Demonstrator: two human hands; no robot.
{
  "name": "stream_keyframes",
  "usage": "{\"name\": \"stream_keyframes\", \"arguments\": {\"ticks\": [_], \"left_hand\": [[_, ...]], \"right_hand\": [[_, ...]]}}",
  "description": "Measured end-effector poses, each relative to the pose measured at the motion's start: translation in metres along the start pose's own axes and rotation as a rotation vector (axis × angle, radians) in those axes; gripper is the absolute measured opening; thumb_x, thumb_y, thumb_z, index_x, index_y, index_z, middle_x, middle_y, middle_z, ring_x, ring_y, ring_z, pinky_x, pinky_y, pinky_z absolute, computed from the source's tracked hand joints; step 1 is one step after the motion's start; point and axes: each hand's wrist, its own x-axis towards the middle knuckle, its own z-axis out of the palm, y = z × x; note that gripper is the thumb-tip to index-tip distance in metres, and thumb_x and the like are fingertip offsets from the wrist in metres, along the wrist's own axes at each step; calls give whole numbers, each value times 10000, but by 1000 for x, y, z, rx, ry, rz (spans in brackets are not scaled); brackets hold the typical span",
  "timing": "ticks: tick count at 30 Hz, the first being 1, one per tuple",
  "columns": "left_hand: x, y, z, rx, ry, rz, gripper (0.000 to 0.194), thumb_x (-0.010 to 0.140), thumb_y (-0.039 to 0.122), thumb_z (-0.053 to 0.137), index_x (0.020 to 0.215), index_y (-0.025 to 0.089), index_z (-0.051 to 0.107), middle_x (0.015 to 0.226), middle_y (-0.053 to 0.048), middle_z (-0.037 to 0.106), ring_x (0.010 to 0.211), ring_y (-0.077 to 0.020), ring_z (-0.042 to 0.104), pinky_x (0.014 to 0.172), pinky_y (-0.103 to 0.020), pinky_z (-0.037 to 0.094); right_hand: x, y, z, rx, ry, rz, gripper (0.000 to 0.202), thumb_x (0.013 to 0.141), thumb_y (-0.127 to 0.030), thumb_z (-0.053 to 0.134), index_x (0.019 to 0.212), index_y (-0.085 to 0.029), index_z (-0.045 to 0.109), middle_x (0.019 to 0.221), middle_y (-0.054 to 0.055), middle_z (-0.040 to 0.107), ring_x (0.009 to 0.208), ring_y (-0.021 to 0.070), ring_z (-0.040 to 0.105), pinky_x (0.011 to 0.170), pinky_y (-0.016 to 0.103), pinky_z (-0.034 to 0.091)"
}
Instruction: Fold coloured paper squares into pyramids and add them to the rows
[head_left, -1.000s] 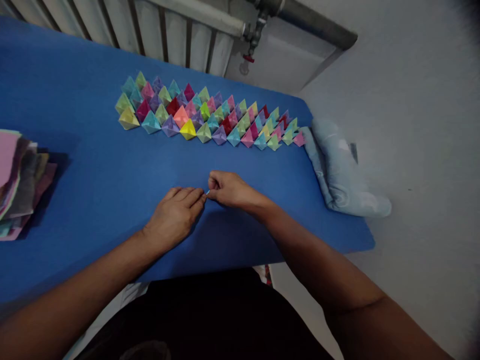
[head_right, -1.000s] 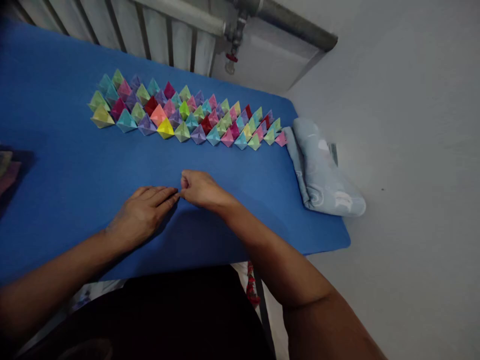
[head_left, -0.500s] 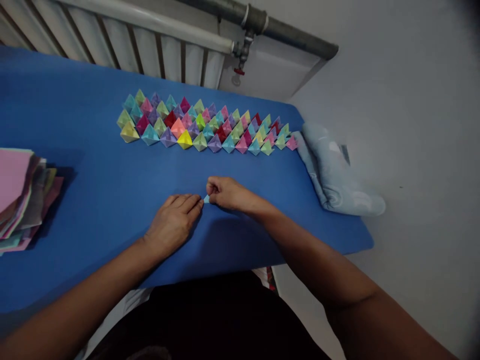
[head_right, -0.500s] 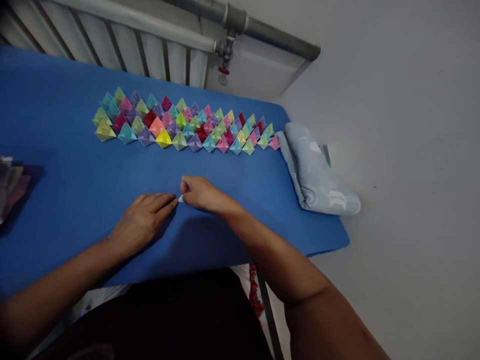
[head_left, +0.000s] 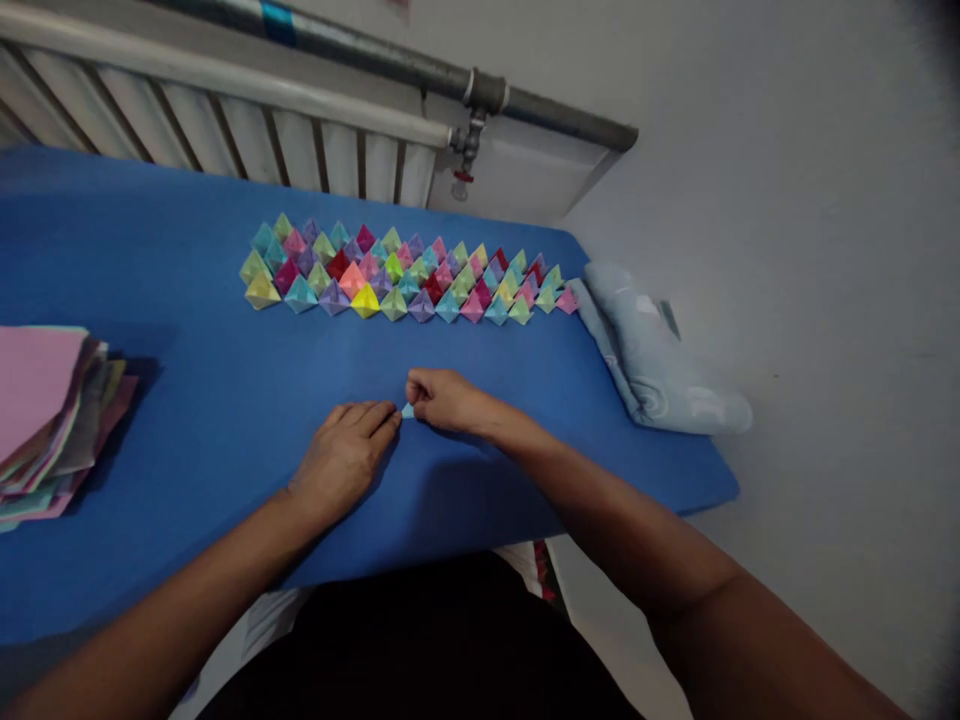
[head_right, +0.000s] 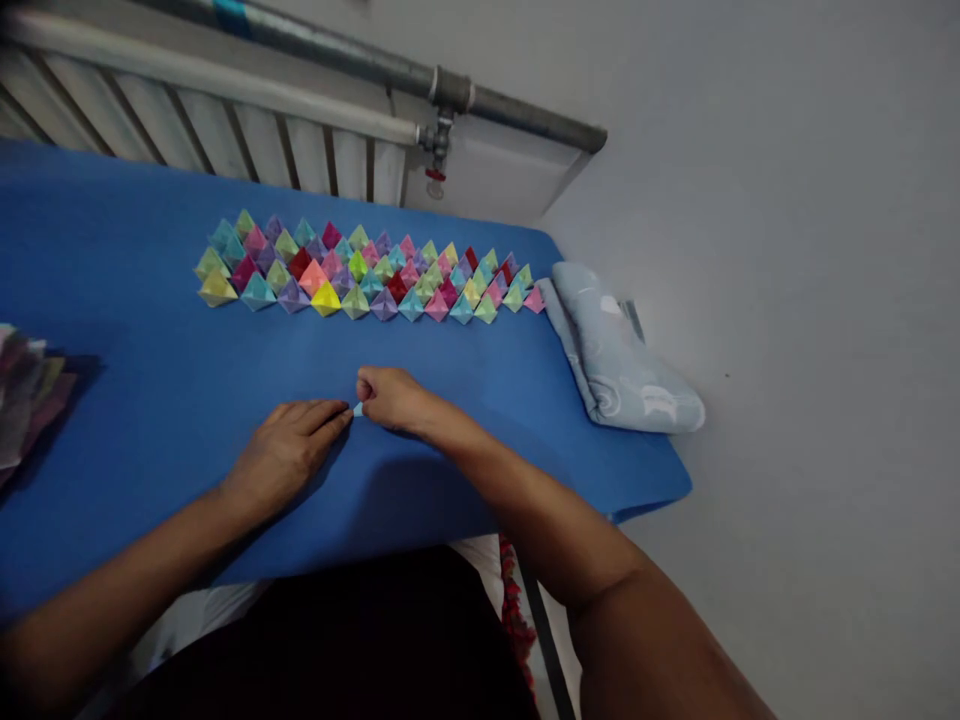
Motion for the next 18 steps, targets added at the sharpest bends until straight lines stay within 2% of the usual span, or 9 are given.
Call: {"name": "stream_keyframes", "arguments": {"ticks": [3,5,7,10,12,15,18], "left_hand": [[0,1,3,-10,27,-28,311,962,126,428,1137,117,685,1125,-166,715,981,-284,661,822,-446,517],[0,1,3,-13,47,-57,312,966,128,413,1129,126,680,1134,-157,716,985,-277,664,831,-444,519],[1,2,1,-52,61,-103,306,967,145,414,1146,129,661,1161,-155,707,992,-271,667,843,-440,520],[6,2,-5,-172,67,-232,280,952,207,450,1149,141,638,1174,-147,692,1041,-266,659,881,-433,520],[13,0,-9,-269,58,-364,258,918,256,489,1104,161,640,1123,-125,693,1007,-251,665,871,-415,530],[28,-7,-13,-410,-20,-546,301,822,326,586,1086,191,641,1043,-83,684,877,-221,672,784,-373,549],[45,-17,-15,-507,-113,-582,341,733,338,656,1049,212,676,945,-61,679,814,-220,661,707,-347,534]], "right_hand": [[-7,7,-3,116,44,-26,150,664,-108,603,729,-211,516,594,-89,492,516,81,448,504,210,346],[-14,17,-3,314,166,-44,121,709,-217,596,780,-222,498,614,-95,490,487,74,442,491,209,367],[-22,30,-2,520,315,-77,149,701,-280,609,778,-225,493,585,-103,474,462,69,436,478,205,363],[-30,45,2,667,402,-146,192,682,-319,643,772,-223,503,577,-104,484,447,62,451,466,201,358],[-30,49,2,701,397,-161,192,688,-319,645,777,-221,507,591,-103,495,435,54,453,451,196,353],[-20,45,-5,644,297,-73,137,711,-271,613,786,-219,510,579,-107,500,401,48,444,412,180,335],[0,34,-14,560,140,6,114,678,-188,628,752,-206,543,520,-105,502,367,55,428,356,169,293]]}}
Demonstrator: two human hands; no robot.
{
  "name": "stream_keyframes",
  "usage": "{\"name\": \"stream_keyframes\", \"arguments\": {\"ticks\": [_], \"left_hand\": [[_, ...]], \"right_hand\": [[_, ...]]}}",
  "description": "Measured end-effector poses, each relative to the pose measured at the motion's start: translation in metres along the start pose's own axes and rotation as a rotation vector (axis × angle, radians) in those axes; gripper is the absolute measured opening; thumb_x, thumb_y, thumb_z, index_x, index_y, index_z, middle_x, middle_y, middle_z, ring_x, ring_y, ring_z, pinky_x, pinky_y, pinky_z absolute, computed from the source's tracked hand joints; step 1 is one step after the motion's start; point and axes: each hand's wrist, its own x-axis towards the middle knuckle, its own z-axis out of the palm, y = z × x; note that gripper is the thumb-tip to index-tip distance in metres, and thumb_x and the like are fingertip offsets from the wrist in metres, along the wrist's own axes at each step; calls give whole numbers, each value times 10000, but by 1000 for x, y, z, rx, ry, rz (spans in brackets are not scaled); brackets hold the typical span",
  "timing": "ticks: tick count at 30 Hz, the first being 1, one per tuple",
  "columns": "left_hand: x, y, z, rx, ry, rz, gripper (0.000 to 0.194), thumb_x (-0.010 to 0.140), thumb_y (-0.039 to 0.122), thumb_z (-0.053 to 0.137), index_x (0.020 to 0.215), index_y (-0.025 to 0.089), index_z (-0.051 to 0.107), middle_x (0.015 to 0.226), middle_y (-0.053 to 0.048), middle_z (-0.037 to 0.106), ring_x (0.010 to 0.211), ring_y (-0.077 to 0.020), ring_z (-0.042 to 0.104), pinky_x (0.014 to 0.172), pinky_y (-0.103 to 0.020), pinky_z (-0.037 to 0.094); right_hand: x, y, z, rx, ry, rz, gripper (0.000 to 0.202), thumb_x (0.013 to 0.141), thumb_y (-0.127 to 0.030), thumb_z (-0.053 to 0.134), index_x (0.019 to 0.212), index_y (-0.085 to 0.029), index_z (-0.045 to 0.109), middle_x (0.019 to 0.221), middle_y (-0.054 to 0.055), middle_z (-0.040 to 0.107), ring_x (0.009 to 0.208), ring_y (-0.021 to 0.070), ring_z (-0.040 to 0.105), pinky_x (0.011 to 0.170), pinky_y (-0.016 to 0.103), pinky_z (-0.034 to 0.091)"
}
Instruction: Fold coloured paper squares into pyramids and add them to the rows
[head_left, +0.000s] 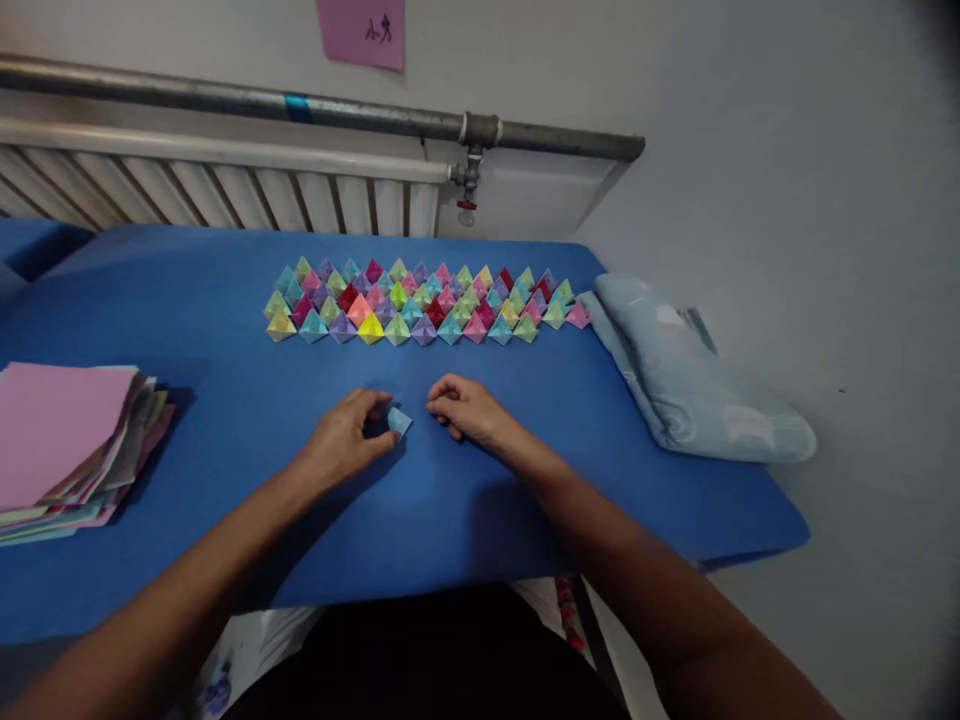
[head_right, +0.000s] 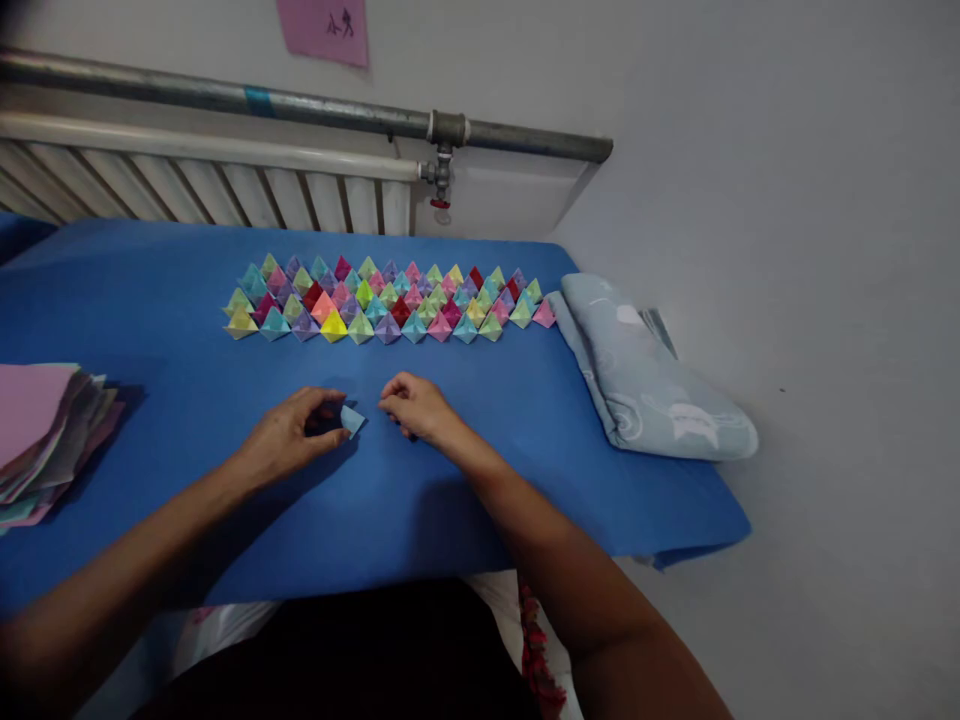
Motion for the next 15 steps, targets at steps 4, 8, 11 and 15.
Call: {"name": "stream_keyframes", "arguments": {"ticks": [4,8,11,15], "left_hand": [[16,1,-5,-24,-113,-14,161,678,307,666,804,219,714,763,-24,634,687,-194,607,624,-318,483],[18,0,-4,-165,-99,-106,196,679,313,669,842,217,721,697,8,618,623,-161,566,566,-275,449],[22,3,-3,-238,-17,-59,213,718,320,666,897,215,717,730,9,632,635,-145,568,591,-264,464],[37,12,2,-228,104,145,189,795,285,622,952,211,697,1014,-51,690,864,-167,640,781,-310,525]], "right_hand": [[20,-11,5,23,-26,-13,95,703,-171,619,771,-198,558,525,-103,511,379,53,439,360,164,314],[18,-7,5,65,-2,-41,73,748,-205,588,804,-200,541,557,-112,507,367,40,427,376,168,316],[12,-4,3,100,-34,-87,109,743,-252,625,813,-193,566,595,-102,532,393,38,457,405,173,340],[9,-6,-1,180,-45,-93,245,760,-364,644,936,-203,587,651,-83,571,426,53,495,430,191,368]]}}
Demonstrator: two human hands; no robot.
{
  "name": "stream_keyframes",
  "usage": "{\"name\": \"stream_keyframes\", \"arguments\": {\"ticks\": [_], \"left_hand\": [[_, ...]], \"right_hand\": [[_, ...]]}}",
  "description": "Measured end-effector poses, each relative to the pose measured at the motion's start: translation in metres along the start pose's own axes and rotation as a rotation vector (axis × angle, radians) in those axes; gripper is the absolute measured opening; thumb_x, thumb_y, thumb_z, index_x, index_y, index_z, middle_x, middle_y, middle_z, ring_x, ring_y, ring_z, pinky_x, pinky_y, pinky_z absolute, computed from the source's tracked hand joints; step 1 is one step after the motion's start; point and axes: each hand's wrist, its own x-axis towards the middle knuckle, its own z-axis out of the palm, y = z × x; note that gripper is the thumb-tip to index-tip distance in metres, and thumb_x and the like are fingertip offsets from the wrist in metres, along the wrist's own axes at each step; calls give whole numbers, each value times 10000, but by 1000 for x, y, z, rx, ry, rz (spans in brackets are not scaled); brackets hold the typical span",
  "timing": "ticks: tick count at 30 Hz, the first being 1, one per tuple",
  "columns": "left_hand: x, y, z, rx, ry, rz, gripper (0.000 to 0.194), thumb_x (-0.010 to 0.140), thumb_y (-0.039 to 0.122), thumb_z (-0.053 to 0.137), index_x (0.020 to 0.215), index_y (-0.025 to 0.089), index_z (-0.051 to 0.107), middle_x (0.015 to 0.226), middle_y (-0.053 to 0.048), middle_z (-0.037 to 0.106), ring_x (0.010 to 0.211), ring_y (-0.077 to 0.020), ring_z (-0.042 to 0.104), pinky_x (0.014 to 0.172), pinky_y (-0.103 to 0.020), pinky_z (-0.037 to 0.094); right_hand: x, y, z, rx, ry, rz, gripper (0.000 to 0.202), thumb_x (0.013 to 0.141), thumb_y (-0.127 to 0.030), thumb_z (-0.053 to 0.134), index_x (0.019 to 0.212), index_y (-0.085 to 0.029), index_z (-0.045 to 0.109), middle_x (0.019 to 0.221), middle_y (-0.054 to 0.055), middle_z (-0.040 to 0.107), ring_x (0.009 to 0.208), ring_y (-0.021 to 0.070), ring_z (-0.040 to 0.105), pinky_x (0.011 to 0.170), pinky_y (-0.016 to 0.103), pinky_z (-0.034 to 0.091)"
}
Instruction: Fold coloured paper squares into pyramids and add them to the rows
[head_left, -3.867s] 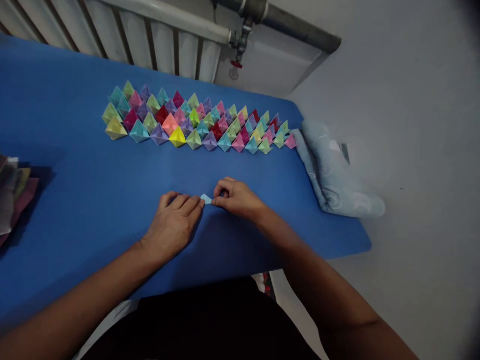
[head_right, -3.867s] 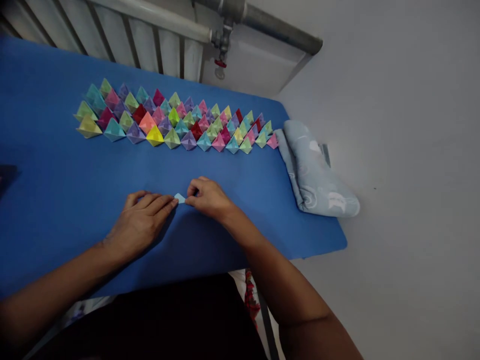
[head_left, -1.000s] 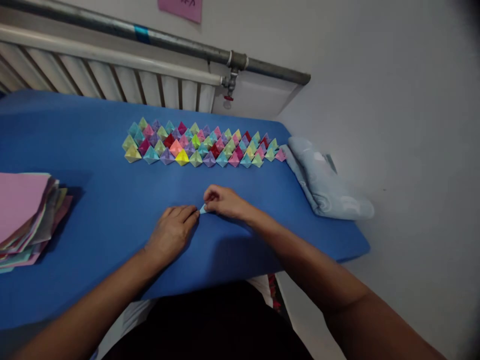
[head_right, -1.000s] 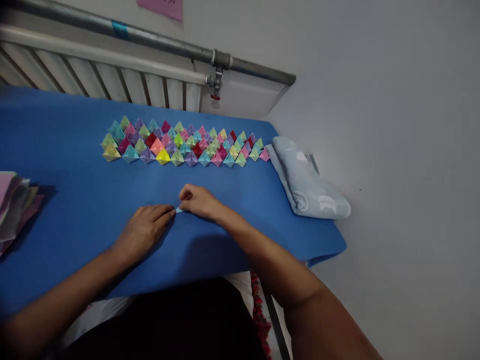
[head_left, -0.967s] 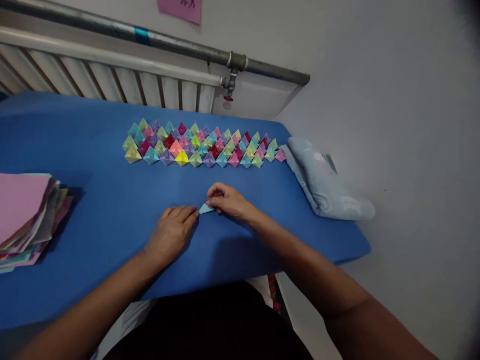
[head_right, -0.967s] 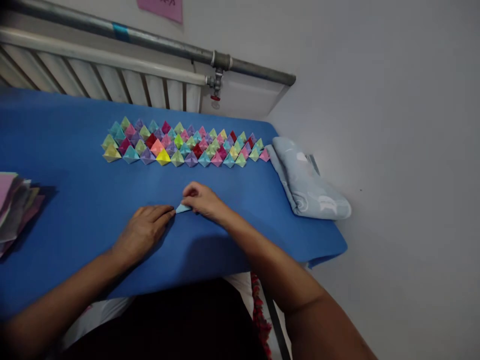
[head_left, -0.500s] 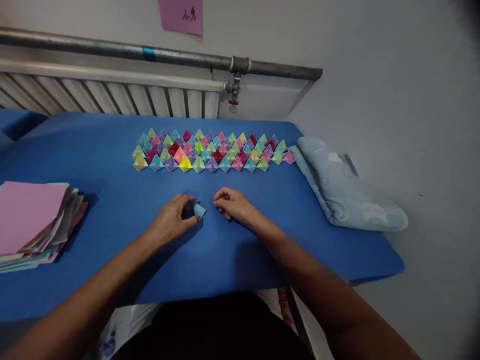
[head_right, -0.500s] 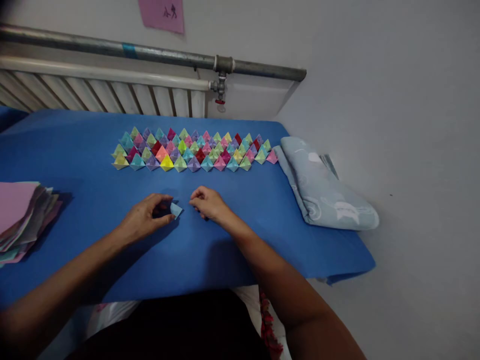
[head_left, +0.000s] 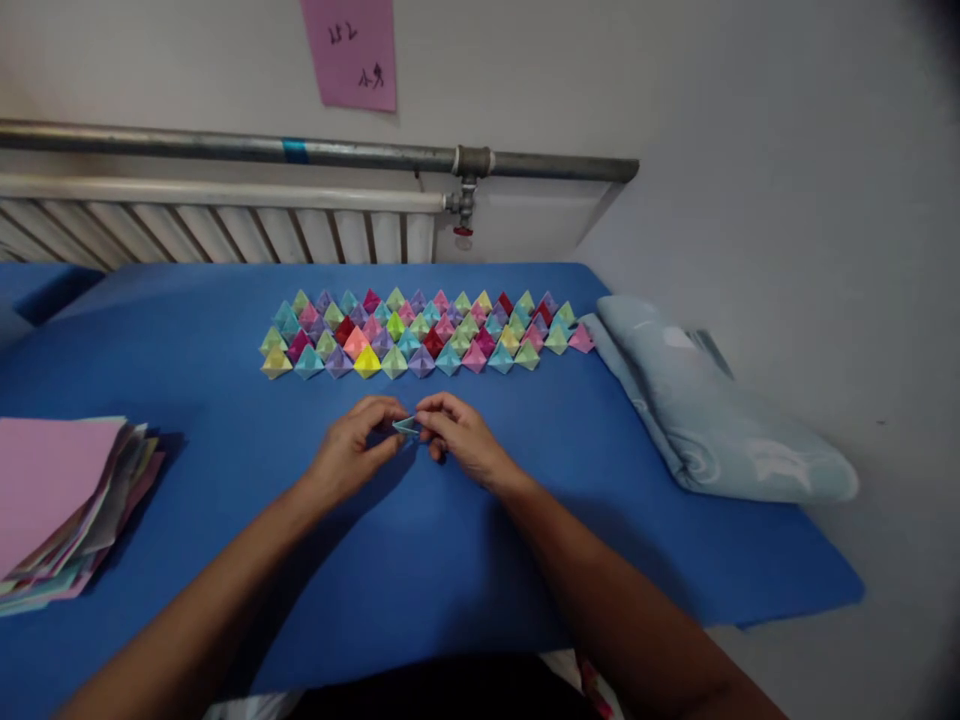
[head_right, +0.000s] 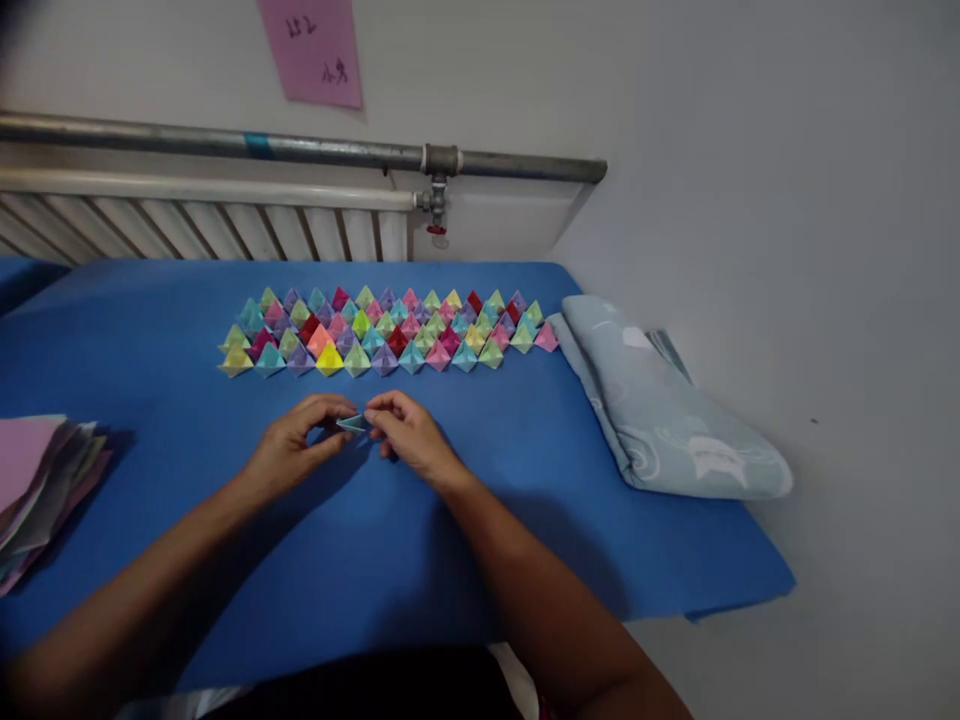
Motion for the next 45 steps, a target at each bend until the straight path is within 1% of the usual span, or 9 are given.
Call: {"name": "stream_keyframes", "arguments": {"ticks": [3,5,10,13,18,23,28,36,45], "left_hand": [[10,0,9,-33,28,112,175,820,234,608,972,217,693,1089,-70,685,1031,-194,640,920,-372,518],[14,-3,14,-98,34,112,168,817,225,626,971,221,694,1106,-77,680,1087,-206,632,981,-412,500],[11,-10,15,-410,-25,-112,211,791,281,705,996,231,707,1249,-109,638,1199,-261,598,979,-445,517],[10,-12,13,-560,-44,-250,172,799,304,708,960,250,736,1255,-91,650,1238,-276,575,994,-463,507],[11,-15,13,-653,15,-353,193,727,372,782,842,223,740,1077,-70,708,1013,-247,668,888,-444,562],[9,-12,13,-679,-32,-374,250,732,414,791,861,210,727,930,-37,707,772,-169,669,730,-356,593],[8,-8,13,-548,-41,-336,264,758,455,758,798,196,726,950,-45,687,724,-153,654,688,-336,607],[9,-11,10,-419,32,-280,173,803,389,707,784,220,737,970,-45,679,838,-180,663,717,-336,611],[11,-8,10,-652,130,-514,289,731,443,785,815,182,695,1033,-34,677,705,-137,686,756,-339,603]], "right_hand": [[1,-3,-2,48,33,-35,286,735,-366,647,967,-213,581,682,-74,582,452,63,504,447,204,385],[2,-3,-4,41,59,-78,259,702,-337,653,919,-214,584,694,-72,578,464,60,493,454,205,383],[2,0,-3,-78,150,-157,174,705,-321,670,823,-216,597,666,-64,545,515,71,468,483,204,378],[1,2,0,-179,190,-255,118,735,-294,678,805,-214,627,755,-33,573,579,77,495,536,212,410],[-2,1,3,-365,184,-344,25,804,-238,653,790,-220,662,854,-3,611,648,91,543,617,231,456],[-2,2,4,-490,172,-443,43,831,-210,649,798,-215,676,821,3,607,698,109,557,672,243,460],[-2,2,1,-573,152,-435,77,847,-208,619,781,-213,658,797,-3,597,683,107,545,665,240,444],[0,7,3,-557,226,-316,91,820,-211,584,732,-220,604,761,-12,595,668,114,527,642,237,419],[-1,6,4,-600,271,-321,106,810,-206,515,707,-219,541,732,-9,574,661,123,514,633,245,406]]}}
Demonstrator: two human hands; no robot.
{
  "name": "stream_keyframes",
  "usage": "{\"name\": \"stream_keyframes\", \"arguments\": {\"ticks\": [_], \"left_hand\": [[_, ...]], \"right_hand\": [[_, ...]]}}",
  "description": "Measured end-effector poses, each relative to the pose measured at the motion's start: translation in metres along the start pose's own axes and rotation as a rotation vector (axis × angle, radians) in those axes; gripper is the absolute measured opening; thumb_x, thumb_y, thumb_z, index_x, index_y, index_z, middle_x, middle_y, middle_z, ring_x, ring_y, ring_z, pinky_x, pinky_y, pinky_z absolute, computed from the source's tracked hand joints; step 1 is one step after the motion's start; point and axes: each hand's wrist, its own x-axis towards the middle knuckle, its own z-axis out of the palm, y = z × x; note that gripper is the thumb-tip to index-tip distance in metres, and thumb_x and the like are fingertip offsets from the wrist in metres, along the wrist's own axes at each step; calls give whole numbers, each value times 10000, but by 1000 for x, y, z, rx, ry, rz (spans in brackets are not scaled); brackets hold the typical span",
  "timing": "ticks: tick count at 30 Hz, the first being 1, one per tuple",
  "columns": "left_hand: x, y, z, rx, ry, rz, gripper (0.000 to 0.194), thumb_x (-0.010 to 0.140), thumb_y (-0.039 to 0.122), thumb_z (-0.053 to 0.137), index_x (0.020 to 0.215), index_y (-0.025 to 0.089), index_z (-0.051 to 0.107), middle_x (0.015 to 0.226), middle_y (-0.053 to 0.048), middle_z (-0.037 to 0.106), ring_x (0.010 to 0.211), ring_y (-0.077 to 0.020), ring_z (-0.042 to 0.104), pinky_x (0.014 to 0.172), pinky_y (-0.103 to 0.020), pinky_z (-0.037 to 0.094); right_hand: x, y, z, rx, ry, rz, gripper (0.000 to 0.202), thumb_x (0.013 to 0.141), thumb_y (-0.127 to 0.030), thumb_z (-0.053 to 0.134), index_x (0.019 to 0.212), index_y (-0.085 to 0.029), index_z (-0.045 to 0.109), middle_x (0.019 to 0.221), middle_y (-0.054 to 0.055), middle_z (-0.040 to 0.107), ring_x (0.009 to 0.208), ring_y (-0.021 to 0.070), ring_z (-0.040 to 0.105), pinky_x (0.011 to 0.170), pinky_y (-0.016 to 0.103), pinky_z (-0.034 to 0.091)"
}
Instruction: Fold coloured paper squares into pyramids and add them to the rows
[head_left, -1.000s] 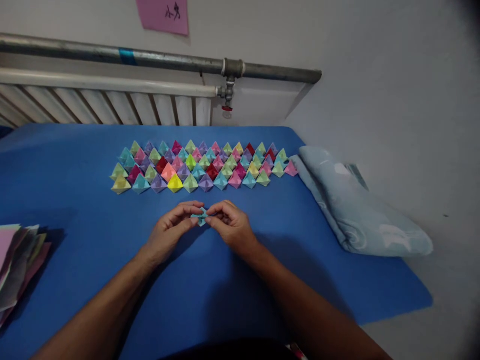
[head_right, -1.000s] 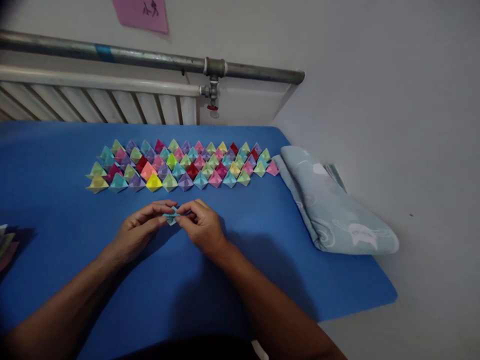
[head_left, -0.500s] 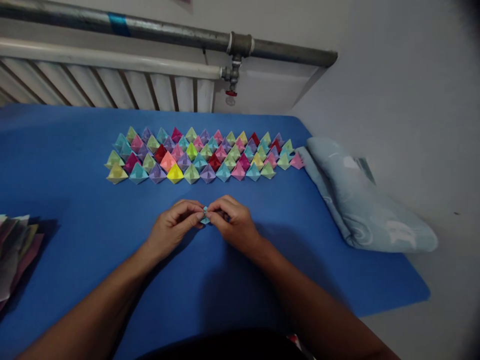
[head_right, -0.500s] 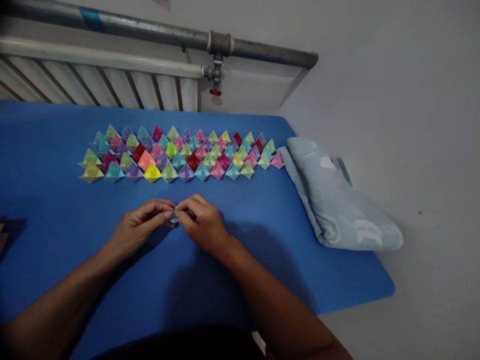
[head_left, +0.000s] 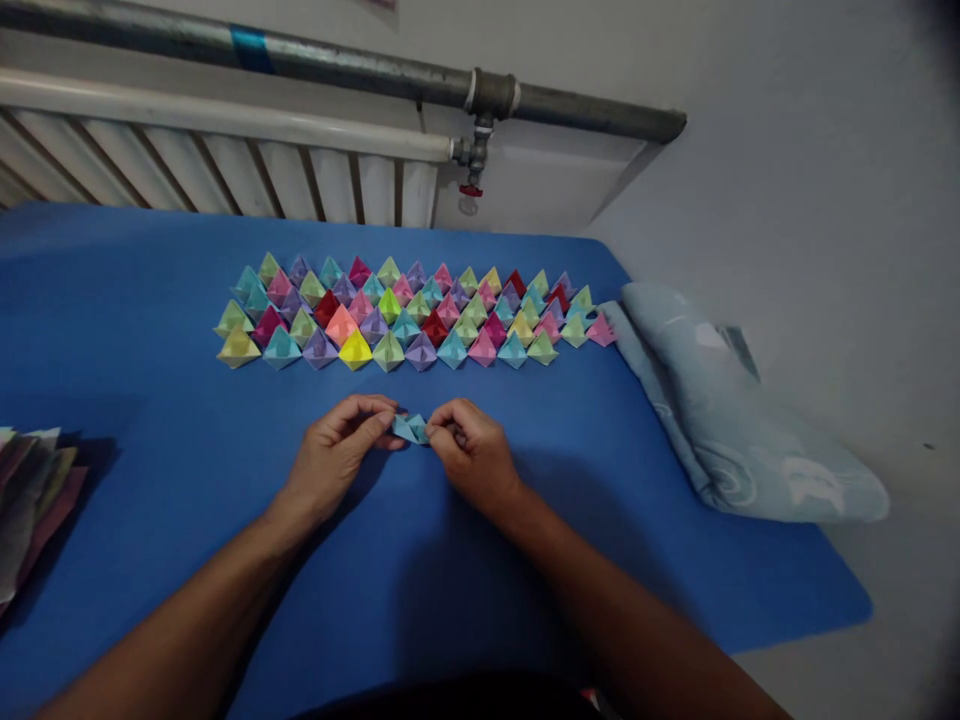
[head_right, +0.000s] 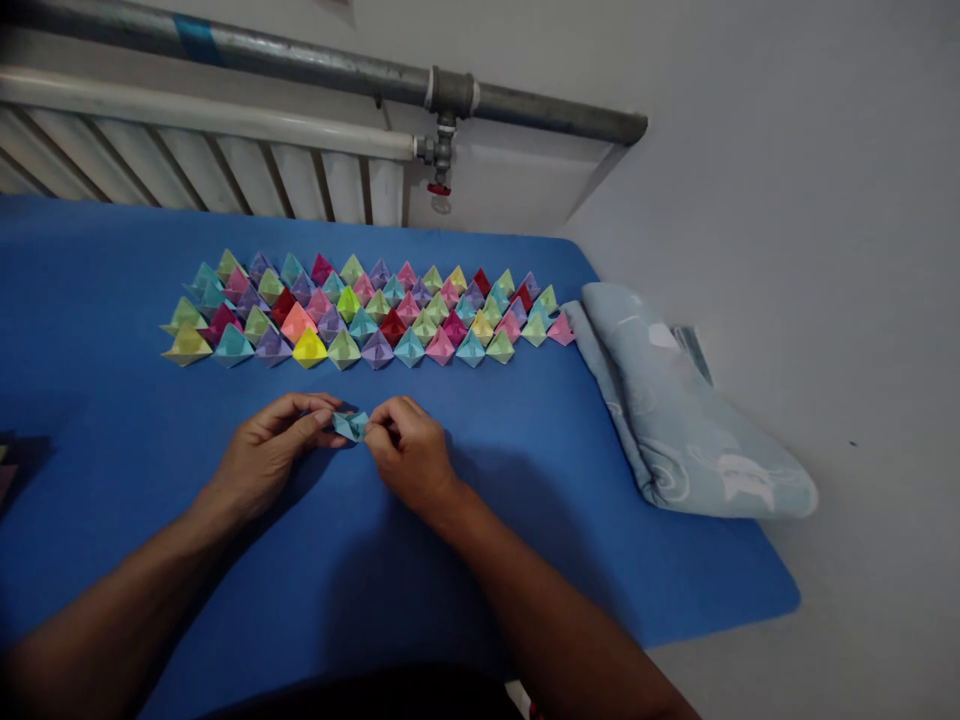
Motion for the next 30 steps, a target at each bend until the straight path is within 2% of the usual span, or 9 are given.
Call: {"name": "stream_keyframes", "arguments": {"ticks": [6,8,13,16,20,24,27,30], "left_hand": [[0,-3,4,-99,41,-74,320,689,445,810,754,164,672,962,-22,699,739,-128,674,710,-281,585],[-1,-5,4,-59,11,-78,323,688,440,808,808,169,679,919,-16,707,725,-131,675,697,-281,574],[-4,-10,4,27,-79,-84,393,650,359,835,943,181,642,661,33,677,644,-129,656,647,-253,531],[-3,-9,4,-40,-87,-139,400,623,356,840,910,176,627,676,34,684,617,-126,660,640,-261,541],[-3,-2,6,-103,-13,-159,357,613,343,831,865,159,659,804,17,693,691,-129,677,681,-276,577],[-2,4,6,-127,25,-195,374,620,316,811,926,150,673,835,4,700,666,-126,677,659,-275,580],[0,7,4,-123,17,-227,384,626,291,791,957,141,667,833,-6,706,642,-121,671,625,-262,571],[1,8,2,-110,-4,-257,391,636,271,766,983,130,656,875,-27,711,668,-126,674,605,-252,563]], "right_hand": [[-3,-4,0,-56,49,-83,123,835,-197,512,718,-217,543,730,-6,574,657,125,513,650,251,413],[-4,-5,1,-68,48,-109,124,844,-187,508,729,-216,543,739,-3,571,667,127,521,650,250,417],[-5,-5,5,-68,39,-199,124,854,-166,507,744,-211,542,746,-2,558,688,131,538,654,249,433],[-5,-4,6,-64,62,-228,130,865,-163,507,748,-209,539,753,2,559,695,133,545,663,254,448],[-6,-5,3,-27,68,-288,113,854,-140,499,776,-215,532,906,49,630,823,154,608,720,274,493],[-9,-4,0,13,-29,-443,113,868,-122,497,819,-217,532,1008,78,668,934,160,650,761,281,524],[-10,-1,-1,12,-120,-553,106,886,-127,494,854,-222,527,1051,84,689,915,149,667,750,277,540],[-8,1,-1,-9,-193,-615,109,890,-128,483,874,-227,527,1013,75,700,906,146,679,758,274,554]]}}
